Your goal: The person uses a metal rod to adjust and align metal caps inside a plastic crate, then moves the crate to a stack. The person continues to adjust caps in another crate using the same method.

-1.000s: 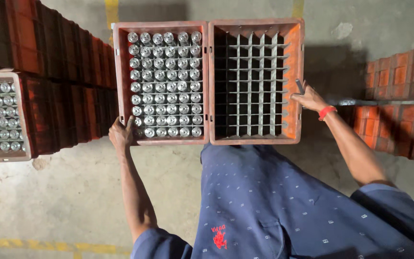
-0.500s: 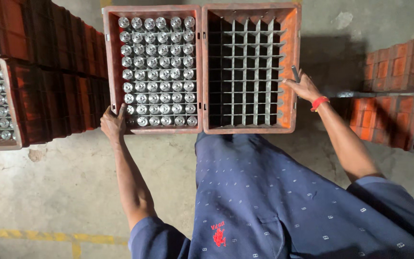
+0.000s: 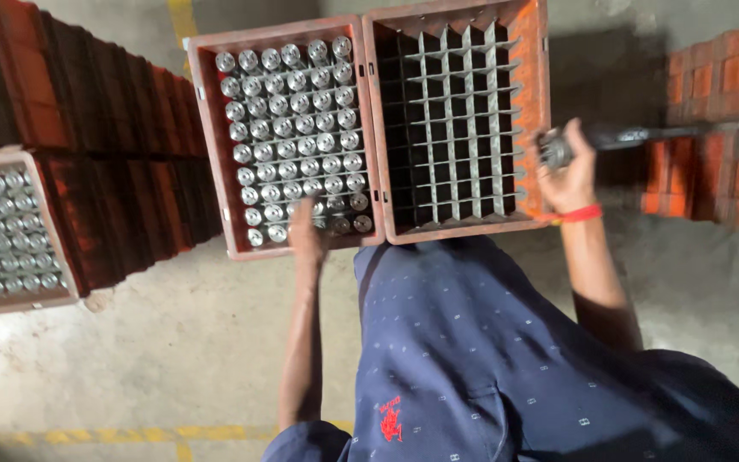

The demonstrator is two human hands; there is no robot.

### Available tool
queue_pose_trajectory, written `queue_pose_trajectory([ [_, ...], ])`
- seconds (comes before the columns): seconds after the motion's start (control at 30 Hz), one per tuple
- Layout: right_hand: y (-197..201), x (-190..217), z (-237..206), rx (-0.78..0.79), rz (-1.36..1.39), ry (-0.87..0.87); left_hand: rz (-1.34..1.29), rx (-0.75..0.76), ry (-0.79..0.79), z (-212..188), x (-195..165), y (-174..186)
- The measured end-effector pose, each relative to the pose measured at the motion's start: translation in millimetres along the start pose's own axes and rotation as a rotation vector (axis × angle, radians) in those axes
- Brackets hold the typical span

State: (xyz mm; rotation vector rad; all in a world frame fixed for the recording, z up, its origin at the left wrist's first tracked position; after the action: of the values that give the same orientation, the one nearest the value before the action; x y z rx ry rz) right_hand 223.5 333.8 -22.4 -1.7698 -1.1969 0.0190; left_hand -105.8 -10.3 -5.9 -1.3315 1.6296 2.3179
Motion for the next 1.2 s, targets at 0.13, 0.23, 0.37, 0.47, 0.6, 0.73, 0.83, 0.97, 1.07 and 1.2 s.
queue_pose_trajectory([
  [0.13,-17,-105,-26,0.145,0.173,-0.354,-0.035,0.234,-0.08,9,-25,-23],
  [0.23,-19,-149,-41,0.06,0.135,-0.33,-0.05,0.355,-0.044,16,-19,-21],
  [0.37,-26,-169,-61,0.11,-0.007,-0.323,-0.032,0.429,-0.17,19,-17,-22],
  [0.47,-27,-176,-70,0.198,-0.166,-0.271,-0.055,0.461,-0.245,20,-17,-30],
  [0.6,-11,-175,-73,0.174,-0.254,-0.157,-0.078,0.551,-0.21,22,-16,-40],
  [0.73,3,-133,-63,0.144,-0.221,0.014,-0.15,0.474,-0.18,24,-30,-27],
  [0.83,18,-85,-52,-0.027,-0.295,0.13,-0.154,0.362,-0.242,22,-62,-22],
  [0.97,11,-52,-37,-0.046,-0.459,0.178,-0.247,0.567,-0.418,4,-136,-73],
  [1.07,-3,-49,-24,0.012,-0.522,0.139,0.006,0.698,-0.482,-6,-166,-128],
  [1.2,-18,-53,-15,0.152,-0.581,0.074,0.209,0.64,-0.547,-18,-170,-169],
])
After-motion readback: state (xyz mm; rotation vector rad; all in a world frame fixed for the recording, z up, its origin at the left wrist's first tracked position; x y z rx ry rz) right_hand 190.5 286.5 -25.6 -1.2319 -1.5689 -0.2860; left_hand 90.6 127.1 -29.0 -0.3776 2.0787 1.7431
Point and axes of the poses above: each hand's wrist, its own z-axis towards the middle knuckle, its own y-axis out of the back of the hand, x = y × z, the point moved 8 cm from there along z, towards the middle knuckle, and after that the axes turned 4 degrees about x, right-handed, at the moved point
